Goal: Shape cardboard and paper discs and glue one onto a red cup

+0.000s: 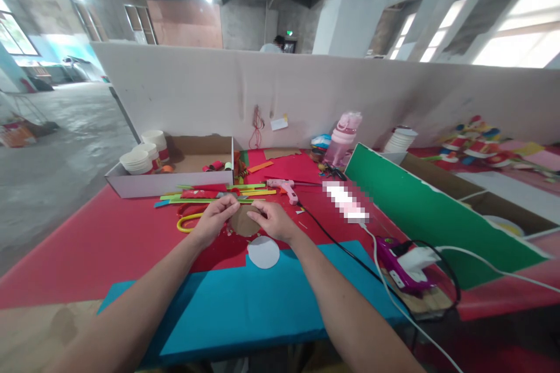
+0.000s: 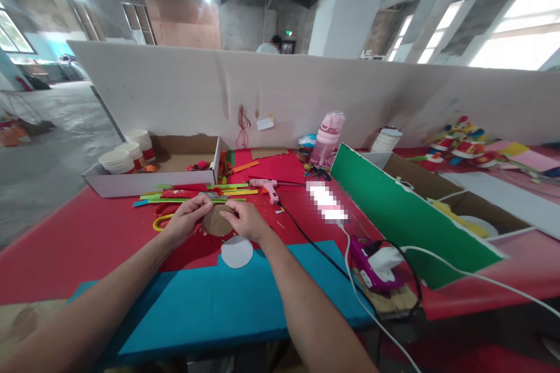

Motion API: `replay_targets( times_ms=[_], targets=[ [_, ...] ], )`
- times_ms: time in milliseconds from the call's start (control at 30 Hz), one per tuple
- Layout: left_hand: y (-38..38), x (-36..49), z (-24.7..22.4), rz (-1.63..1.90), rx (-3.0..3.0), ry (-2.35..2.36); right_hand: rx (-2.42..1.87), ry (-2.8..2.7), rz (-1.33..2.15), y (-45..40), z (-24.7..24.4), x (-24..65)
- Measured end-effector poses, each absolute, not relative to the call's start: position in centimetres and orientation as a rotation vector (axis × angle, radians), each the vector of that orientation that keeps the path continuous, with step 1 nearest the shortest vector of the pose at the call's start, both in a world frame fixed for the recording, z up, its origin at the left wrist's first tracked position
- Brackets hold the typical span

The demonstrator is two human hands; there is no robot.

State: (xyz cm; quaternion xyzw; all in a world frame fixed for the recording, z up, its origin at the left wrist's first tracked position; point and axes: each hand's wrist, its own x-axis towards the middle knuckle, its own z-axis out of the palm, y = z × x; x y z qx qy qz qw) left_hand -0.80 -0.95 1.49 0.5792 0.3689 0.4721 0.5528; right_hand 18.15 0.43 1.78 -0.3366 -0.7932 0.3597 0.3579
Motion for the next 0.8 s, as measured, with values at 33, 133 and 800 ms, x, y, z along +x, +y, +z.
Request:
replay_targets(
  times_ms=[33,133,800],
  targets=[
    [-0.9,-0.9,1.4,1.102,1.391,0.874,-0.868,-2.059,0.931,0.4,1.8,18.1],
    [-0.9,-1.2,1.4,1.047,1.383,0.835,-0.846,-2.064,0.993,0.2,2.0,18.1],
    [-1.1,-0.3,1.4,1.082,1.468,0.961,-0.892,-2.071,0.932,0.0,1.8,17.8]
  ],
)
